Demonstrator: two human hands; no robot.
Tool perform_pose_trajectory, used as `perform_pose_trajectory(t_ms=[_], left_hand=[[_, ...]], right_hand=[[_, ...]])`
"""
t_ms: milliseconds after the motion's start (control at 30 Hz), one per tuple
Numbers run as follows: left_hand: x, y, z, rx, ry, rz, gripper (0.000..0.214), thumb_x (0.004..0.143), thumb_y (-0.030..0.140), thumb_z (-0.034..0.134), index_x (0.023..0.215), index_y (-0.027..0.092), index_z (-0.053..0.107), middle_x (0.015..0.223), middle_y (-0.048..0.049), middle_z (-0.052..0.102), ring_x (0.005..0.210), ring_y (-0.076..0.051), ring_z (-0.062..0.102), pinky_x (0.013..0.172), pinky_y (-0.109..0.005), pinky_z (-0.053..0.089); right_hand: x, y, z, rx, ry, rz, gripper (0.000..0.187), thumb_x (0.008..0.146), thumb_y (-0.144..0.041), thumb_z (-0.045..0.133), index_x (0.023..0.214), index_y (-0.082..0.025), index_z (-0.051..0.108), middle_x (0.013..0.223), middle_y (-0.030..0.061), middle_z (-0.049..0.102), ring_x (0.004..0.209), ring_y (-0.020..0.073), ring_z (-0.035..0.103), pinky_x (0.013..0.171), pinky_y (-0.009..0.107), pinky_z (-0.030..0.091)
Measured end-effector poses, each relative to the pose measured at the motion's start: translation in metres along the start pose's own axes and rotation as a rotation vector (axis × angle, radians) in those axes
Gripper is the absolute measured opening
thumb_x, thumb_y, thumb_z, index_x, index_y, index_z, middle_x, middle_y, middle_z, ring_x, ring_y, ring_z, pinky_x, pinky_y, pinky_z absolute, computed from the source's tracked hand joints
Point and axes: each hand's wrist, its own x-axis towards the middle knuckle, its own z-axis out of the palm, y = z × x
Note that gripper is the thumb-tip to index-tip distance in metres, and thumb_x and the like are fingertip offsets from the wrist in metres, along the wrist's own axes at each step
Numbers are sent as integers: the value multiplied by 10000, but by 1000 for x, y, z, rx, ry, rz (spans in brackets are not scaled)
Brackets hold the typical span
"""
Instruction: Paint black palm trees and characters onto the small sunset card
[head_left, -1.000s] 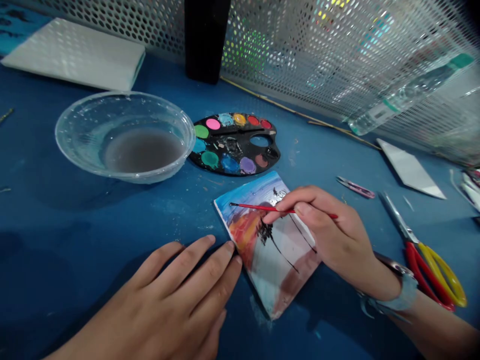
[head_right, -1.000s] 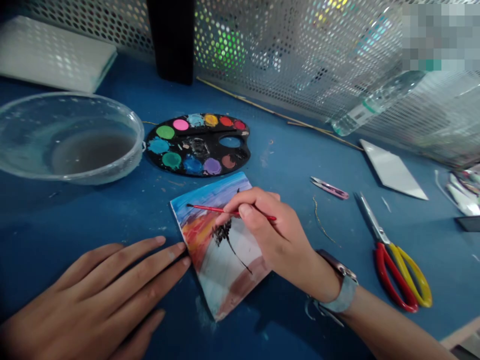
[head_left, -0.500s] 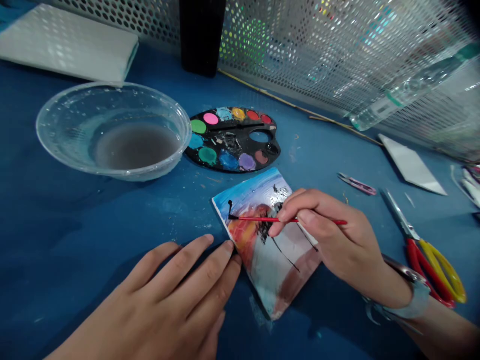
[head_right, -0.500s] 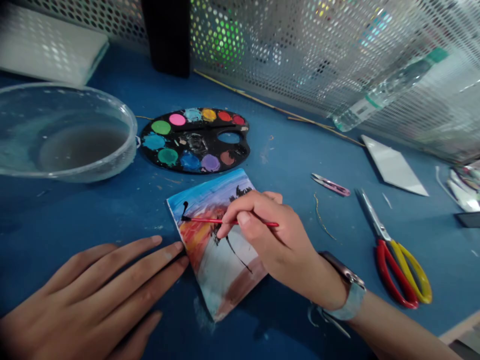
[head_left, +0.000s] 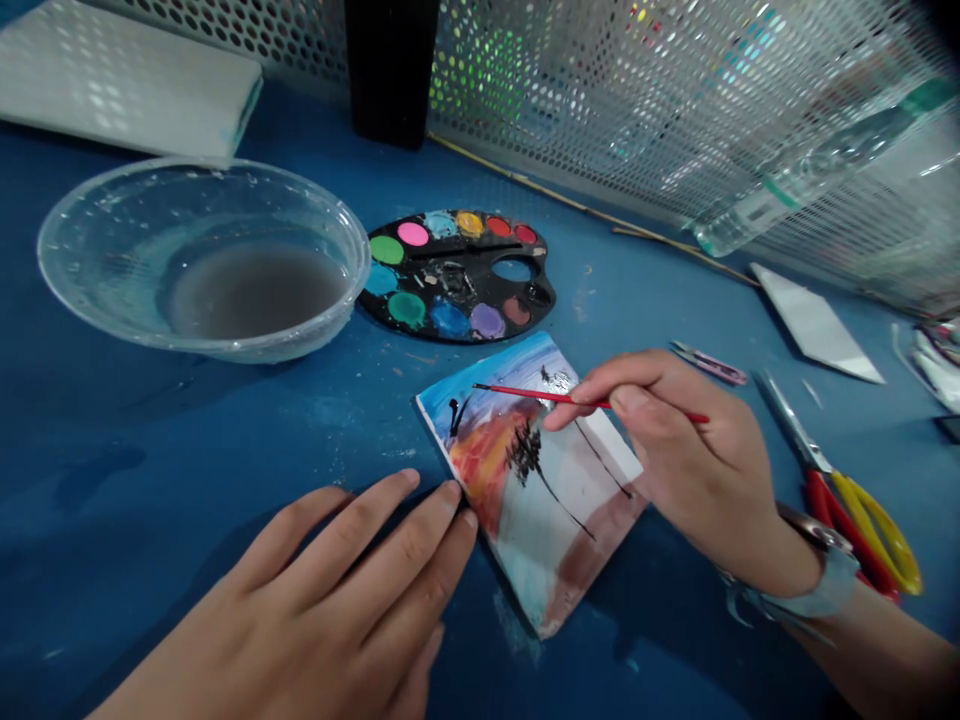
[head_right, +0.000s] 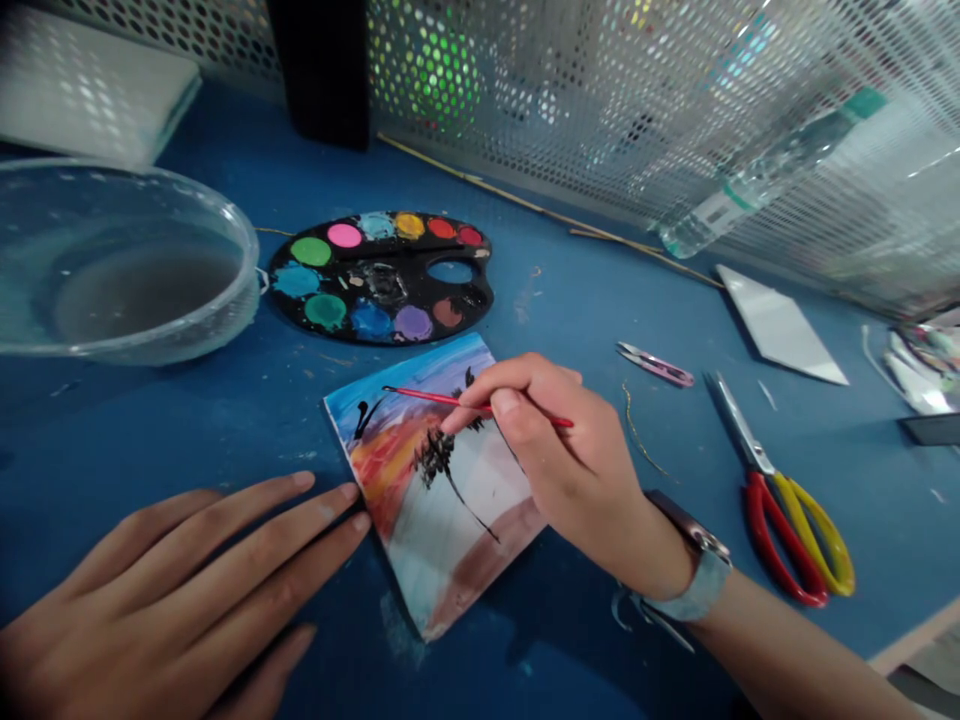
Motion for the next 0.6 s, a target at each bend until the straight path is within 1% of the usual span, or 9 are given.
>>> perform_pose_trajectory(t_ms=[100, 200, 267, 333, 400, 433, 500, 600], left_hand=[[1, -1, 0, 4, 0, 3, 446, 975, 422, 531, 1373, 233, 604, 1371, 25, 672, 1282, -191, 525, 1256, -301, 132], [2, -1, 1, 4, -9, -3, 451, 973, 424, 536, 1380, 241, 599, 1371, 26, 673, 1278, -190, 530, 1256, -302, 135], [1, -1, 2, -1, -1, -6, 458, 974, 429, 530, 1387, 241, 594, 1369, 25, 674, 1277, -191, 530, 1258, -303, 130], [1, -1, 3, -4, 4, -5, 467, 972, 434, 531, 1393, 239, 590, 1376, 26, 669, 1281, -192, 528, 1259, -302, 124], [0, -1, 3, -3, -6, -1, 471, 968, 435, 541, 1393, 237, 591, 1380, 25, 667, 1284, -195, 527, 1259, -304, 125], [0, -1, 2, -1, -9, -2, 471, 968, 435, 542, 1392, 236, 593, 1380, 24, 667, 1286, -197, 526, 1259, -308, 128], [0, -1, 2, 5, -8, -2, 467, 972, 430, 537, 1392, 233, 594, 1382, 20, 665, 1285, -199, 528, 1258, -312, 137], [1, -1, 1, 0, 6, -6, 459, 983, 413, 521, 1401, 232, 583, 1391, 20, 659, 1279, -190, 532, 1255, -302, 142]], right_hand=[[1, -2, 2, -33, -26, -21, 242, 1036, -231, 494, 943, -276, 713, 867, -38, 781, 843, 149, 695, 870, 341, 455], [1, -1, 1, -69, -26, -8, 234, 1028, -226, 505, 940, -269, 718, 857, -34, 772, 831, 147, 684, 841, 337, 442], [0, 2, -1, -3, -7, 29, 239, 1020, -217, 508, 916, -265, 717, 820, -31, 745, 779, 146, 666, 787, 333, 442], [0, 6, -3, 143, 39, 61, 261, 1007, -190, 490, 899, -264, 715, 785, -24, 712, 726, 152, 640, 737, 332, 450], [-1, 9, -5, 277, 81, 66, 283, 986, -153, 474, 888, -262, 717, 749, -15, 693, 690, 160, 619, 711, 334, 459], [-1, 9, -5, 308, 87, 64, 293, 974, -134, 472, 883, -260, 720, 734, -12, 689, 681, 162, 614, 709, 334, 461], [-2, 9, -5, 318, 63, 73, 302, 970, -121, 468, 879, -258, 721, 726, -9, 689, 673, 164, 610, 695, 334, 456], [-5, 6, -3, 309, -17, 89, 271, 1002, -169, 481, 906, -260, 718, 756, -9, 696, 704, 169, 625, 697, 339, 450]])
